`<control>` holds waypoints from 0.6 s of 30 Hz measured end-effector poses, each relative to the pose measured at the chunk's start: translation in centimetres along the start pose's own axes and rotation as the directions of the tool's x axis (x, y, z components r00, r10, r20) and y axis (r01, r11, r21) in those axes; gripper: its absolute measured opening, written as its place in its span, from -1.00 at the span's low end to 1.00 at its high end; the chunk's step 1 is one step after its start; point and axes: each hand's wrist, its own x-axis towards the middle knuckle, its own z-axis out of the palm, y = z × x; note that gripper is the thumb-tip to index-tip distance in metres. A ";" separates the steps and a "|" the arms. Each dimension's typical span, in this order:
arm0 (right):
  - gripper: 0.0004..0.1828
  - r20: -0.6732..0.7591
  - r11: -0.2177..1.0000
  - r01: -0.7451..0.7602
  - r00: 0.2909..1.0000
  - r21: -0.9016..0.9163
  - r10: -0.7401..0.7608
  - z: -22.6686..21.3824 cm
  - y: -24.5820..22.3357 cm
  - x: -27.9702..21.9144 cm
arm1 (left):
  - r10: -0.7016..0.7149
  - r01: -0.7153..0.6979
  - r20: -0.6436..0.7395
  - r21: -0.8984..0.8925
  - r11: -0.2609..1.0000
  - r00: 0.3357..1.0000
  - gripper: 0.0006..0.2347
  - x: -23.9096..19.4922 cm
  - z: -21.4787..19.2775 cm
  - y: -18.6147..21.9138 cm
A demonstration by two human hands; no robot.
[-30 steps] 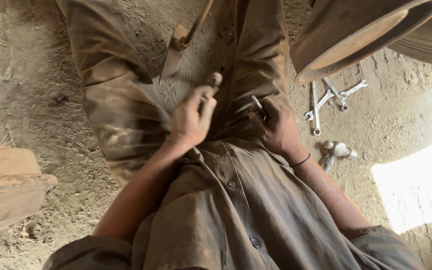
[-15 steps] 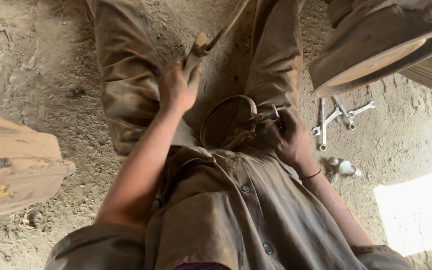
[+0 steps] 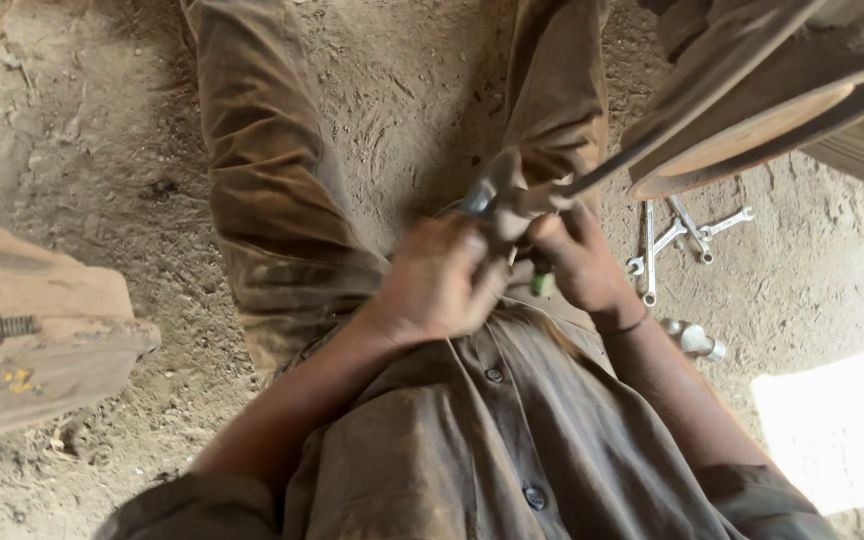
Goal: The person removes a metal brake drum, cleans it with a tool, and installs a new rubber diaphragm into the drum. The person then places the drum back onto the vehicle's wheel assembly.
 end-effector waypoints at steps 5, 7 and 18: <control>-0.55 -0.041 0.970 0.057 0.998 0.234 -0.048 2.5 -1.8 2.6 | -0.029 -0.005 0.346 0.095 0.995 0.938 -0.43 2.1 0.1 1.4; -0.56 0.081 0.976 0.134 0.985 0.172 -0.150 3.0 -3.2 2.9 | -0.109 0.075 0.389 0.102 0.992 0.915 -0.43 2.2 -0.1 1.6; -0.46 0.200 0.967 0.112 0.967 0.229 -0.160 3.8 -5.1 2.5 | -0.420 0.415 -0.117 -0.066 0.907 0.900 -0.81 -0.1 -2.8 -6.7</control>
